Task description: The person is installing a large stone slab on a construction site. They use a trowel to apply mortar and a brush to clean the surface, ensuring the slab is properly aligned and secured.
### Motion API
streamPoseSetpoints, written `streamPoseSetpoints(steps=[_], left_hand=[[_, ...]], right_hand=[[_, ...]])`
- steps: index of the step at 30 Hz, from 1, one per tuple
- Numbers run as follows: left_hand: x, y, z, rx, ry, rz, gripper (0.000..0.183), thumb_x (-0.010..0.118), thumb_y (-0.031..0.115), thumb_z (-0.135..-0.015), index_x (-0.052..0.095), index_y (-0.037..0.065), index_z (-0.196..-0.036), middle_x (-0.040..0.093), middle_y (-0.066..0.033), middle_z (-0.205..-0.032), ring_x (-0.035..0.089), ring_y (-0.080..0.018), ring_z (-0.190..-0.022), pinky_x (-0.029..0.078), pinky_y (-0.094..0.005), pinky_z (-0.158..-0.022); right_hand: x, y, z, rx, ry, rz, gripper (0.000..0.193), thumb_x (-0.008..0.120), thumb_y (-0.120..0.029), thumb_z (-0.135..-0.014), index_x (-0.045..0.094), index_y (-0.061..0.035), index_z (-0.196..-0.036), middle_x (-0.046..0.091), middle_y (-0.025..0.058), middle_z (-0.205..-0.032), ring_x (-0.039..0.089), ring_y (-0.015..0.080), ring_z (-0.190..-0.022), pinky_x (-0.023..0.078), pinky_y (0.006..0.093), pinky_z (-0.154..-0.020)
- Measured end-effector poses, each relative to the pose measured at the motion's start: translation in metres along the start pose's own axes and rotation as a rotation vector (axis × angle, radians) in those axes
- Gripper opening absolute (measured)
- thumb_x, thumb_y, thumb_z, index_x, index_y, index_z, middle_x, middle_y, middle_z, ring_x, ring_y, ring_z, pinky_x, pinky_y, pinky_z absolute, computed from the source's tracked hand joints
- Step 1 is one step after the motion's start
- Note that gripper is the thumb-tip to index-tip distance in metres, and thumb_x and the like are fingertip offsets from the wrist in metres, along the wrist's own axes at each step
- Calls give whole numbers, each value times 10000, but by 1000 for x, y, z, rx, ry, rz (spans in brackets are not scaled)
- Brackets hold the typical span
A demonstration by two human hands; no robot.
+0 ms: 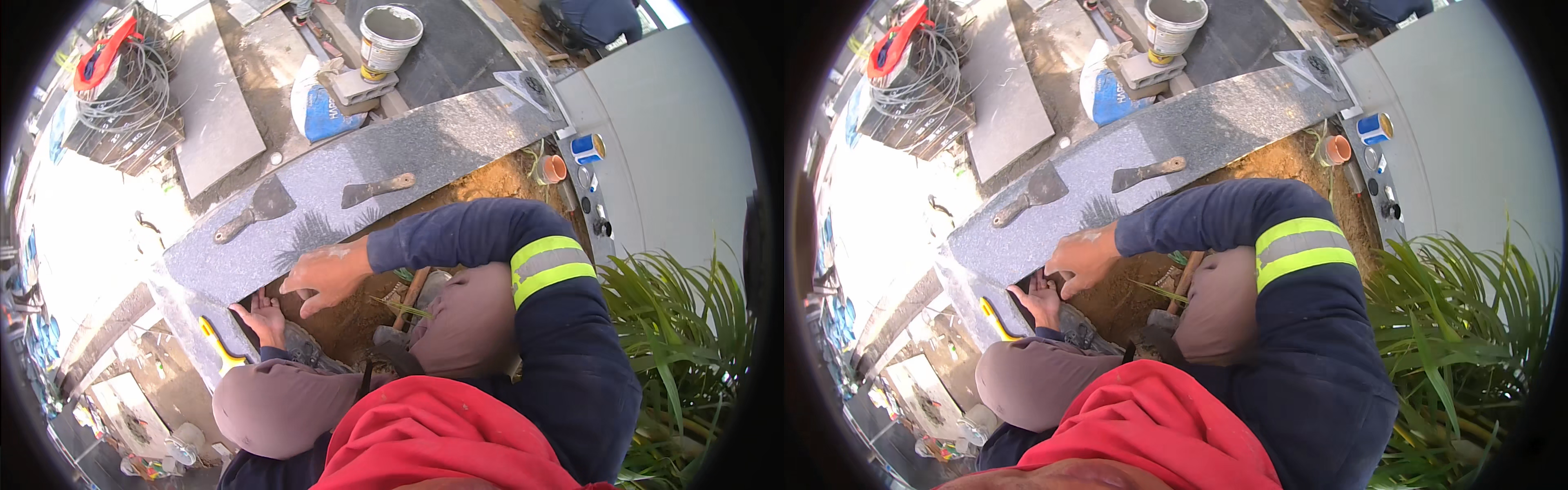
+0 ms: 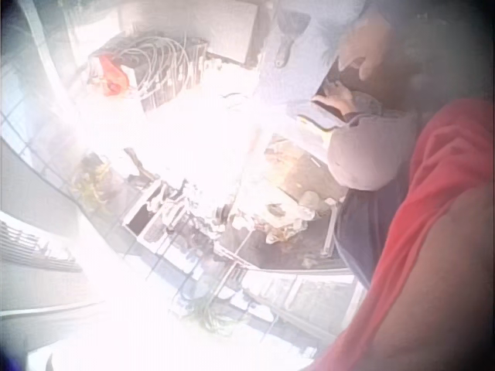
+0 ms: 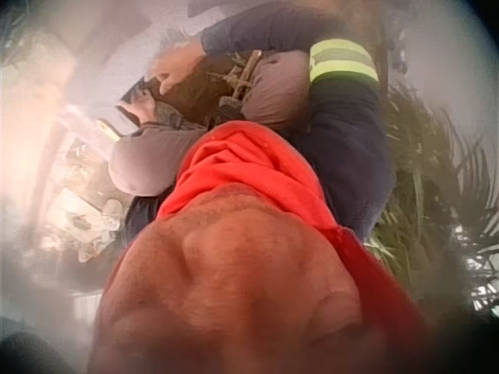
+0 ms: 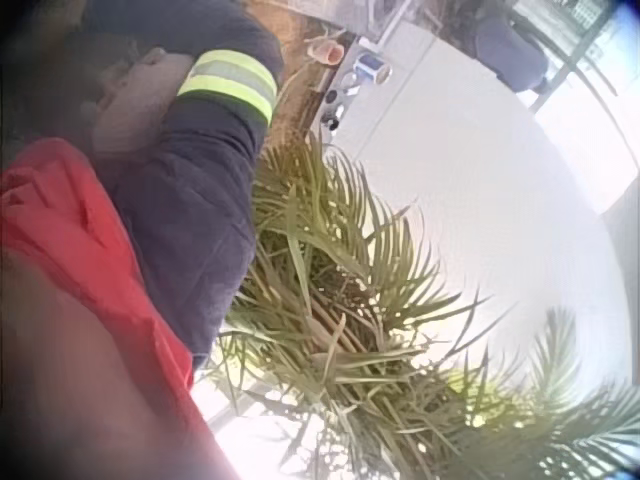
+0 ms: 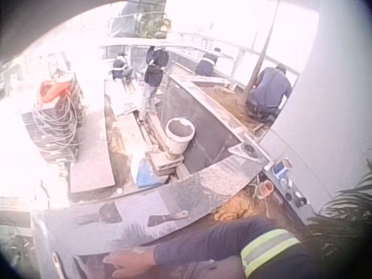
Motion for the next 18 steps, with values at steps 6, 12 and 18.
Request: streamPoseSetpoints(steps=[6,12,18], left_hand=[[14,14,9,6,-67,-94,1228,412,893,-814,180,-57,-1556,450,-140,-1447,402,-185,-907,353,-326,-860],[-19,4,6,25,0,3,905,459,828,-858,538,78,-1357,588,-61,-1175,327,-114,-727,327,-308,-718],[-10,-10,1,16,-30,29,828,479,815,-861,549,143,-1339,586,-68,-1185,327,-112,-716,330,-304,-713]], right_hand=[[-35,-7,4,228,147,-118,526,708,-252,-910,578,65,-1308,715,94,-897,565,142,-581,492,309,-620],[-1,2,-3,231,63,-95,488,725,-200,-886,602,85,-1263,716,77,-862,541,112,-569,482,291,-609],[3,6,-7,229,9,-142,465,728,-175,-883,611,92,-1244,716,83,-851,591,111,-598,500,285,-618]])
Point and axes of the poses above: each hand's wrist, its own z-axis away from the middle knuckle, its own x-axis out of the palm, y = z × x, the point moved 7 cm from there along -z, towards the middle knuckle
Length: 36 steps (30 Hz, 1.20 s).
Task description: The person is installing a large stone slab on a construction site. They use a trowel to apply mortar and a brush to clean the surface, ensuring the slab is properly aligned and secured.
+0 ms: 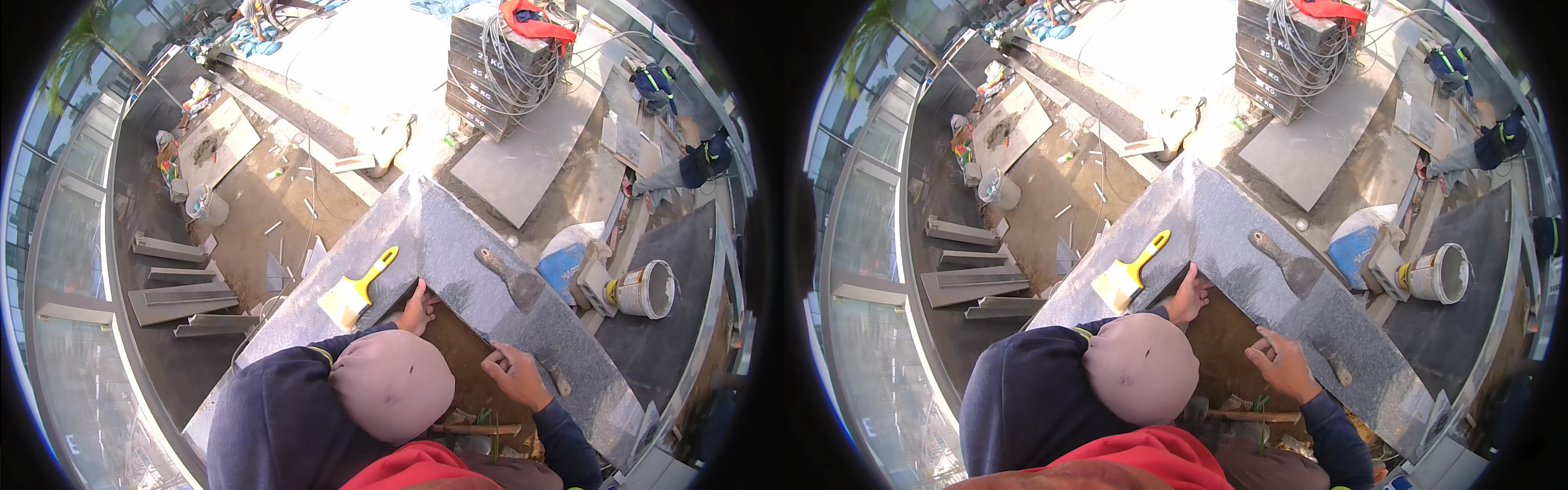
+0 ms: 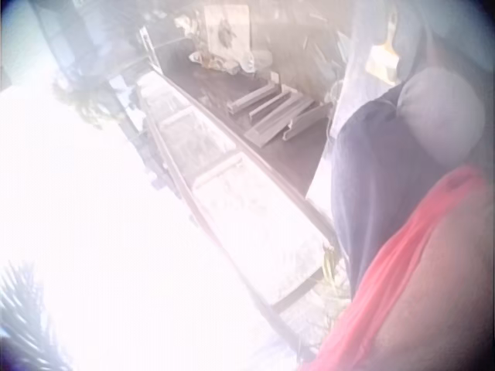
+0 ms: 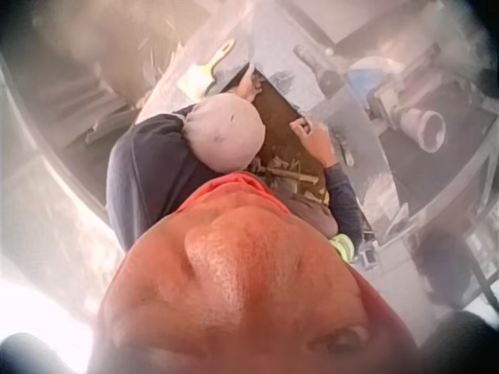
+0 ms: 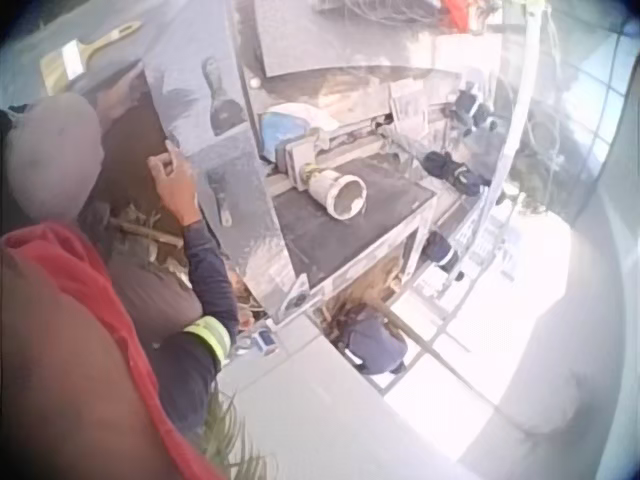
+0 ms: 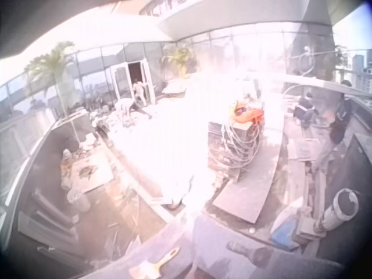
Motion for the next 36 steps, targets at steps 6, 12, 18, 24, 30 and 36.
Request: streamPoseSetpoints(steps=[6,12,18,24,30,36], left_hand=[[11,8,-3,-20,23,-106,1086,340,888,-835,441,11,-1467,506,-95,-1395,334,-171,-875,308,-332,-850],[13,14,5,-6,-64,-143,1150,364,887,-829,294,-12,-1541,406,-157,-1507,400,-237,-1123,293,-389,-1017],[19,15,9,-19,-42,-147,1176,359,900,-817,270,-14,-1551,379,-166,-1534,393,-248,-1172,270,-390,-1044],[11,11,3,-11,-72,-151,1162,352,906,-813,315,-1,-1537,399,-154,-1531,401,-237,-1148,284,-377,-996],[15,12,5,-2,-86,-148,1161,354,909,-809,324,2,-1534,405,-152,-1527,399,-241,-1148,281,-377,-989],[22,15,11,-17,-48,-126,1207,364,913,-800,242,-19,-1556,315,-211,-1576,252,-345,-1410,116,-501,-1177]], right_hand=[[-11,5,0,-14,54,29,467,729,-181,-888,607,95,-1245,716,89,-846,590,114,-596,503,289,-620],[-8,1,2,9,46,-9,453,723,-182,-898,611,93,-1241,716,94,-845,595,119,-608,503,293,-624],[-9,8,5,8,59,16,445,721,-180,-900,613,93,-1235,714,93,-842,597,122,-607,502,291,-625],[-8,2,1,11,40,31,449,723,-175,-899,609,96,-1238,710,90,-835,591,120,-604,498,289,-619],[-7,7,2,15,53,9,448,727,-166,-898,607,96,-1241,702,83,-824,584,112,-603,493,284,-614],[-9,9,3,25,45,9,454,718,-178,-905,602,96,-1249,696,80,-814,587,121,-600,495,285,-619]])
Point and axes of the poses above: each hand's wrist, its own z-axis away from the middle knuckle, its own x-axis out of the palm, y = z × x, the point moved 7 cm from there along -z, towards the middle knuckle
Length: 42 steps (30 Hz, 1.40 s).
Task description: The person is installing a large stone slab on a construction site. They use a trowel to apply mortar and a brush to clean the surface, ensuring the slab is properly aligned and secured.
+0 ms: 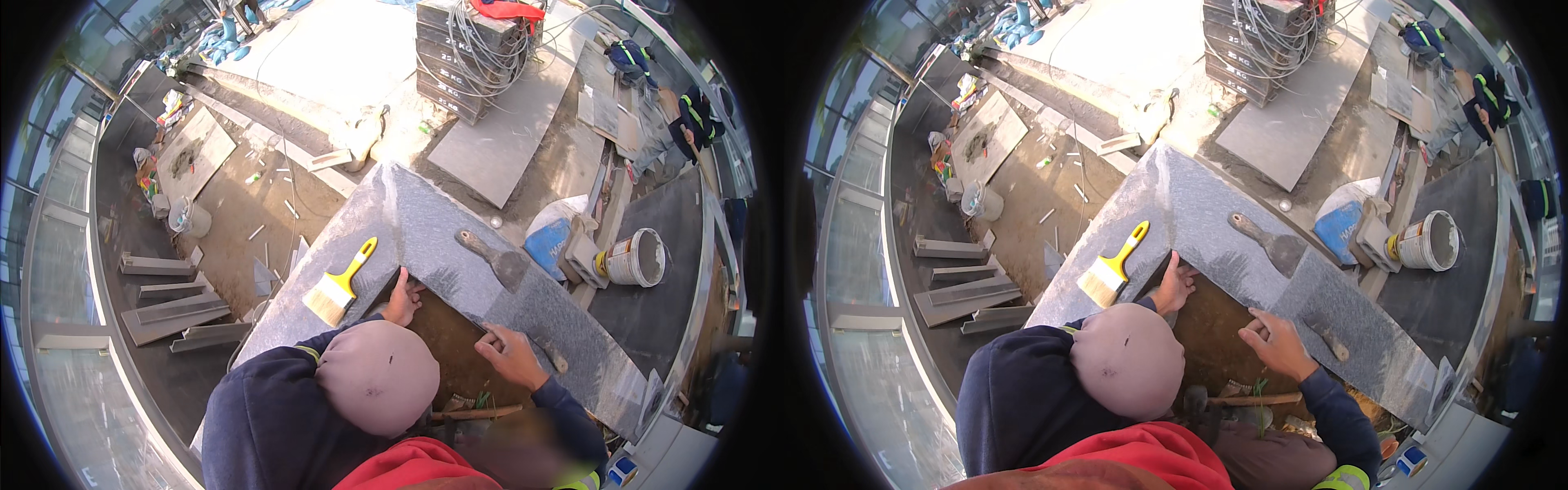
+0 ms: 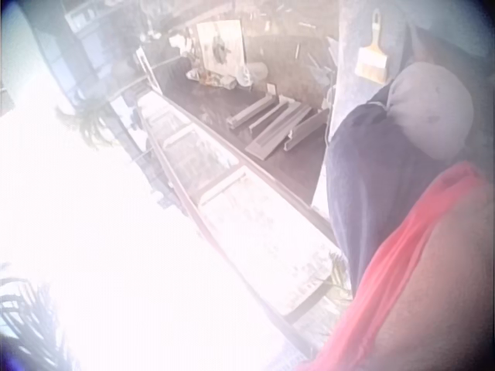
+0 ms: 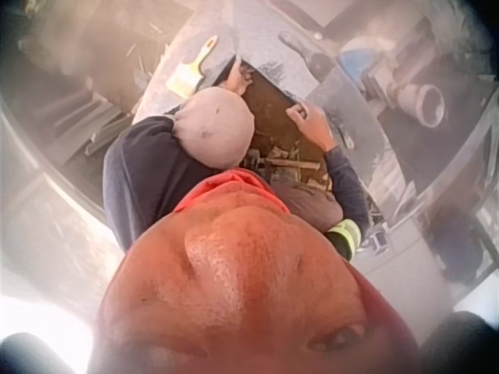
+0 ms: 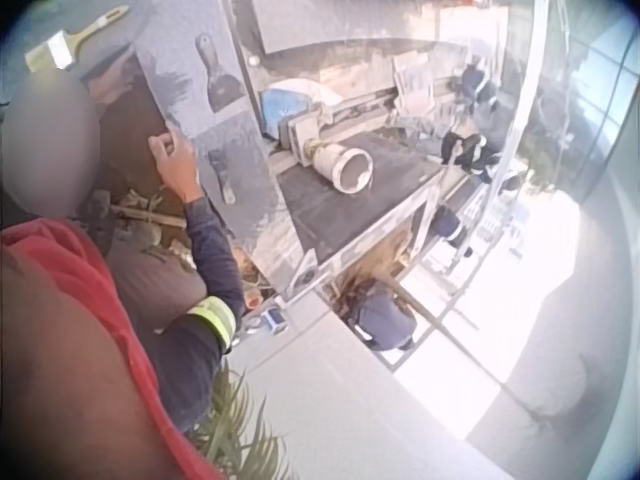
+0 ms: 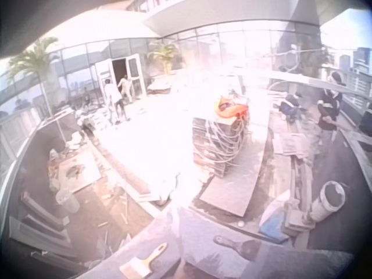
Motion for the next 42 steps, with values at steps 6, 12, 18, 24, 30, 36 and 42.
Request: streamPoseSetpoints(steps=[6,12,18,24,30,36,42], left_hand=[[0,1,2,12,26,-8,1186,366,901,-812,274,-31,-1540,364,-193,-1538,330,-306,-1296,160,-491,-1146],[-10,-4,-6,33,11,12,1086,366,870,-847,419,-24,-1463,536,-95,-1353,354,-145,-803,329,-347,-851],[-12,-3,-4,25,33,11,1102,365,872,-845,411,-40,-1461,535,-93,-1344,335,-140,-780,326,-320,-798],[-3,2,1,31,4,0,1133,367,886,-830,373,-38,-1486,486,-119,-1402,344,-162,-849,319,-345,-864],[-1,4,4,22,9,-14,1150,366,895,-821,339,-24,-1511,456,-127,-1439,363,-194,-957,295,-372,-966],[3,4,6,32,12,-8,1140,362,894,-825,357,-24,-1502,468,-121,-1424,343,-180,-906,297,-368,-943],[-10,-1,-1,25,24,12,1123,363,885,-834,376,-27,-1489,503,-103,-1365,325,-160,-847,302,-343,-878]], right_hand=[[-1,0,0,8,-7,-1,471,716,-186,-906,594,96,-1264,694,86,-811,592,127,-601,500,298,-623],[1,2,-1,-4,-5,17,487,724,-189,-895,593,94,-1269,707,99,-837,597,124,-614,501,288,-627],[2,-1,-1,16,-15,0,489,724,-188,-892,593,95,-1269,709,106,-846,606,130,-626,507,291,-635],[1,0,-1,34,-11,1,484,717,-190,-900,590,94,-1272,706,104,-838,608,131,-622,511,297,-634],[1,-2,-2,40,-29,2,482,713,-195,-910,586,91,-1276,702,97,-830,612,133,-623,511,298,-633],[1,3,-2,34,-27,12,483,709,-198,-914,582,95,-1277,701,97,-830,615,135,-623,512,303,-635],[4,1,-4,19,-38,13,488,705,-216,-917,584,94,-1274,702,97,-828,622,141,-626,513,306,-636]])
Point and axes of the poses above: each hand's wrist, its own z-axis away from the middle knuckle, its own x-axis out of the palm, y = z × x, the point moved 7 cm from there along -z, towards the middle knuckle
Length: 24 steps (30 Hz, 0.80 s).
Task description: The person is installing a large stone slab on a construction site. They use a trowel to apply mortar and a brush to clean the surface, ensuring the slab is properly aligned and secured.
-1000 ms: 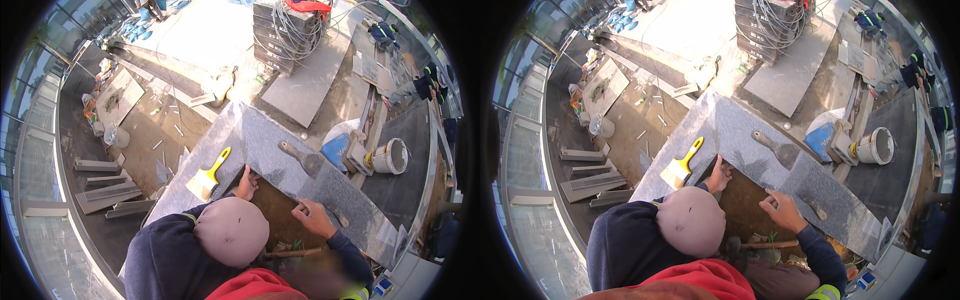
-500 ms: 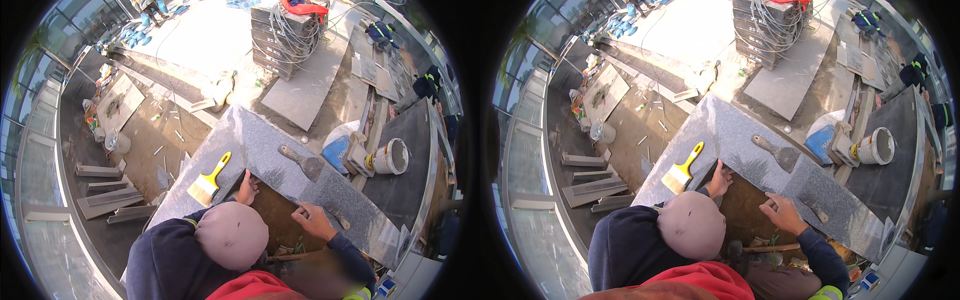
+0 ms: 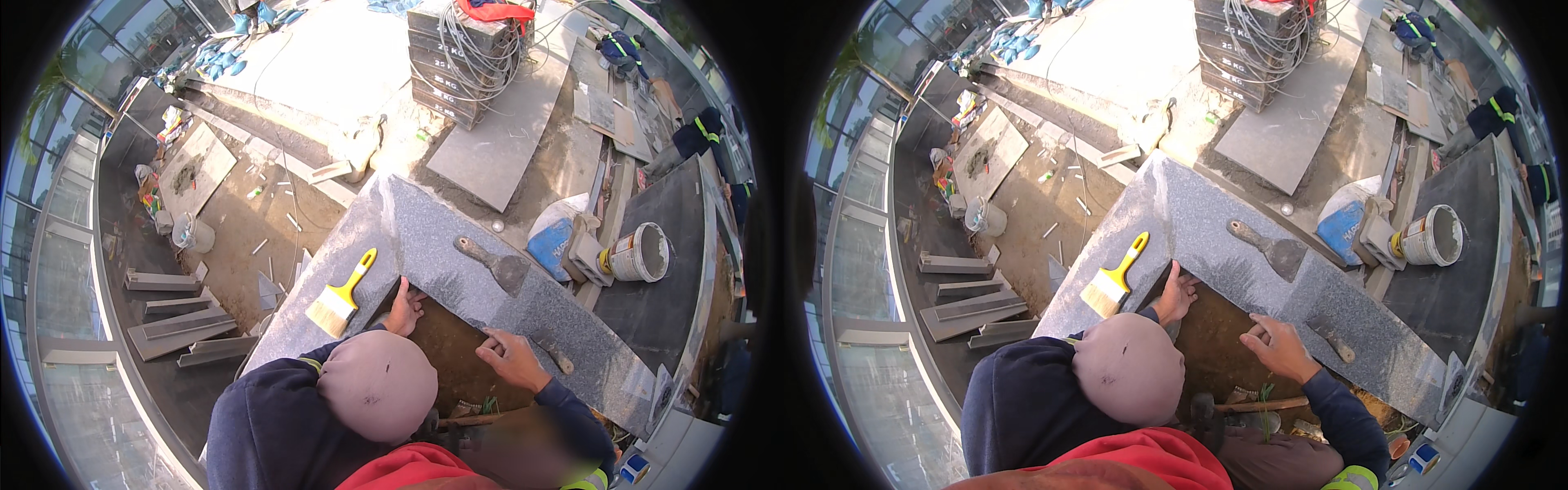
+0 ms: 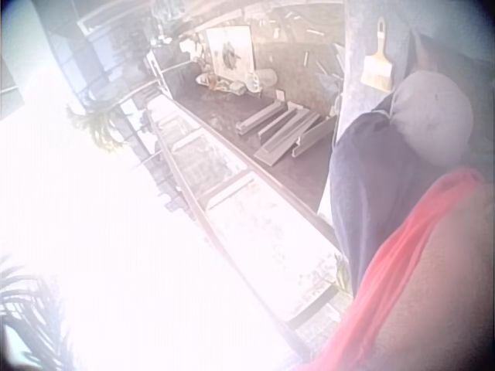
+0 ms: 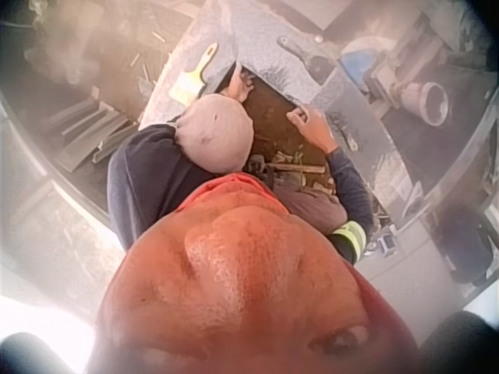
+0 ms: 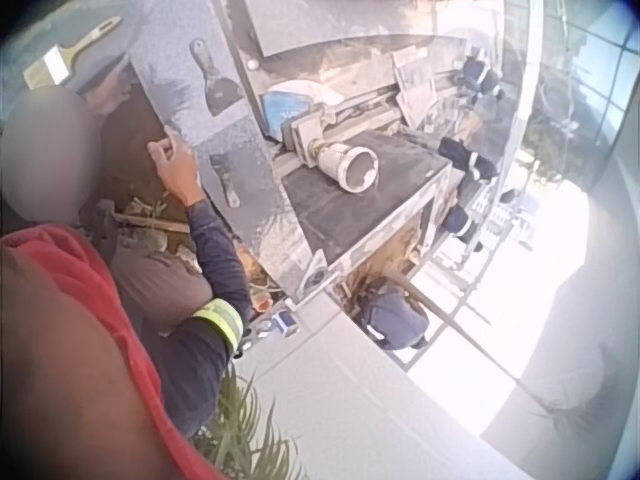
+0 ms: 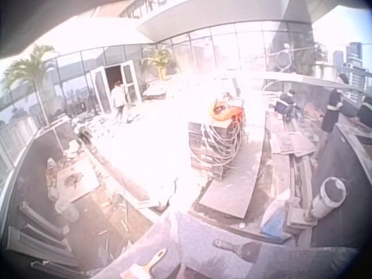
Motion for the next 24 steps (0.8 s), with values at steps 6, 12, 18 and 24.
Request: streamPoseSetpoints(steps=[6,12,18,24], left_hand=[[9,2,4,3,-4,-10,1120,363,884,-835,393,-34,-1476,503,-96,-1377,317,-152,-818,305,-329,-835],[4,-1,-2,2,-25,-20,1140,351,888,-835,374,-49,-1482,493,-102,-1399,326,-157,-837,309,-343,-873],[4,-2,-3,-1,-6,-17,1178,353,892,-828,310,-67,-1510,477,-121,-1424,347,-167,-861,313,-343,-879],[6,-1,-2,4,-28,-22,1175,362,885,-834,324,-86,-1494,483,-122,-1418,355,-162,-853,318,-338,-862]], right_hand=[[-1,5,1,4,5,1,488,705,-215,-916,584,95,-1273,703,96,-828,622,145,-626,513,307,-635],[-1,4,0,13,7,-22,492,710,-205,-911,581,99,-1275,708,100,-831,620,136,-626,512,302,-633],[-1,3,0,-3,10,-13,496,711,-198,-909,578,97,-1284,714,103,-841,621,137,-625,515,301,-635],[-1,6,1,7,7,-4,504,712,-212,-907,579,93,-1285,716,102,-847,625,141,-634,517,304,-640]])
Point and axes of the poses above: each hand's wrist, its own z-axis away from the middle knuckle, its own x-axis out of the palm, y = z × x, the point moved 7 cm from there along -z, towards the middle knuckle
